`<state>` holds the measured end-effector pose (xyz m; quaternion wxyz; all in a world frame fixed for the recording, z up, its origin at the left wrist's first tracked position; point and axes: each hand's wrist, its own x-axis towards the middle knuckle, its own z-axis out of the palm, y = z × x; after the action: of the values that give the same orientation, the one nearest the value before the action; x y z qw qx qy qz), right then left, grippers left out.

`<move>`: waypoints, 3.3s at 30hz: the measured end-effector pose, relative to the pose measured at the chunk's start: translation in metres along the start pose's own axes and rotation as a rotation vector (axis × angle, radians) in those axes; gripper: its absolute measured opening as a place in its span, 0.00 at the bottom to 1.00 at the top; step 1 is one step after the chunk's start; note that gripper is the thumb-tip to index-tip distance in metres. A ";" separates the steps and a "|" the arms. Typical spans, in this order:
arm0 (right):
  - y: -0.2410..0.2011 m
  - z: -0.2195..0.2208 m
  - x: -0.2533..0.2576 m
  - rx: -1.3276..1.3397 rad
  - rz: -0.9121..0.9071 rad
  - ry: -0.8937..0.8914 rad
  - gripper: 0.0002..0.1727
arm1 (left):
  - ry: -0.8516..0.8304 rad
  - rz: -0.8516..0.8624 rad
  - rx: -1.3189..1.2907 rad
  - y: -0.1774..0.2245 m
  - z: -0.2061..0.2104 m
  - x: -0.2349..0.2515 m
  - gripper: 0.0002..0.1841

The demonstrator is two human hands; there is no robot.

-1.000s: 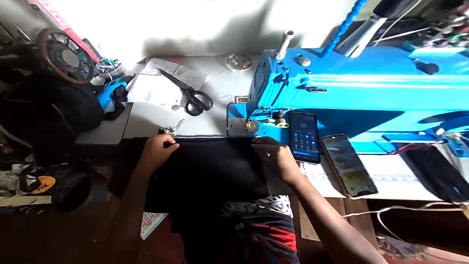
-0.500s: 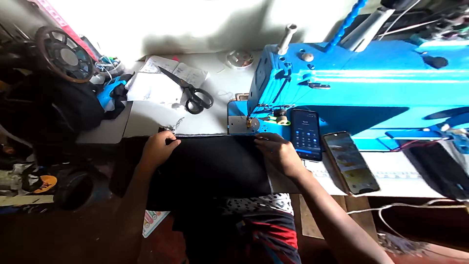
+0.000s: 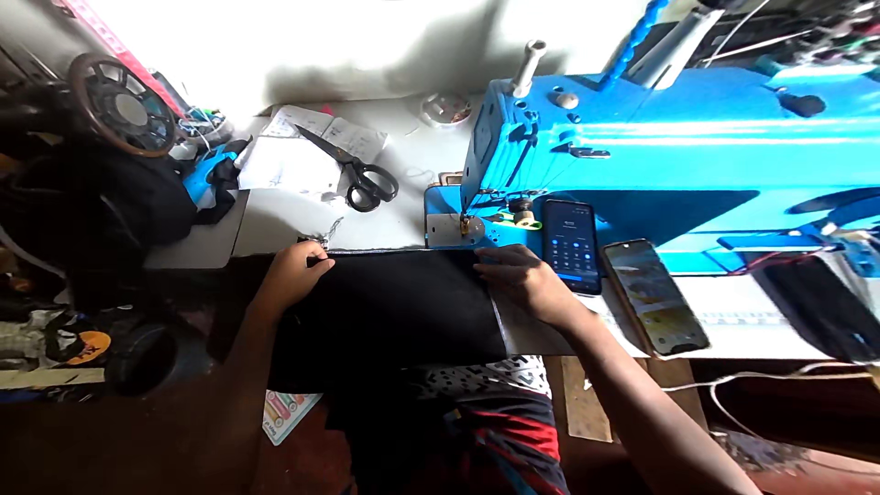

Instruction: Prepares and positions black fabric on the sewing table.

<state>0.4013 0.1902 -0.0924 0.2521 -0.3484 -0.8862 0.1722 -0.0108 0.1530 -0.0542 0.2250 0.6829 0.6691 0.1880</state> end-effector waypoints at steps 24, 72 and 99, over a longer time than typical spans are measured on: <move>0.014 -0.011 0.009 -0.252 0.049 -0.018 0.22 | 0.207 0.359 0.081 -0.025 0.017 0.070 0.14; -0.008 -0.025 -0.018 -0.331 0.074 -0.035 0.25 | -0.187 0.461 0.262 0.117 0.116 -0.002 0.43; -0.061 -0.029 -0.125 0.448 0.492 -0.563 0.27 | -0.125 0.511 0.307 0.106 0.124 0.041 0.45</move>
<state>0.4642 0.0638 -0.0801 0.0216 -0.4252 -0.7518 0.5034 0.1477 0.1864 -0.0995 0.1052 0.8655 0.4809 0.0928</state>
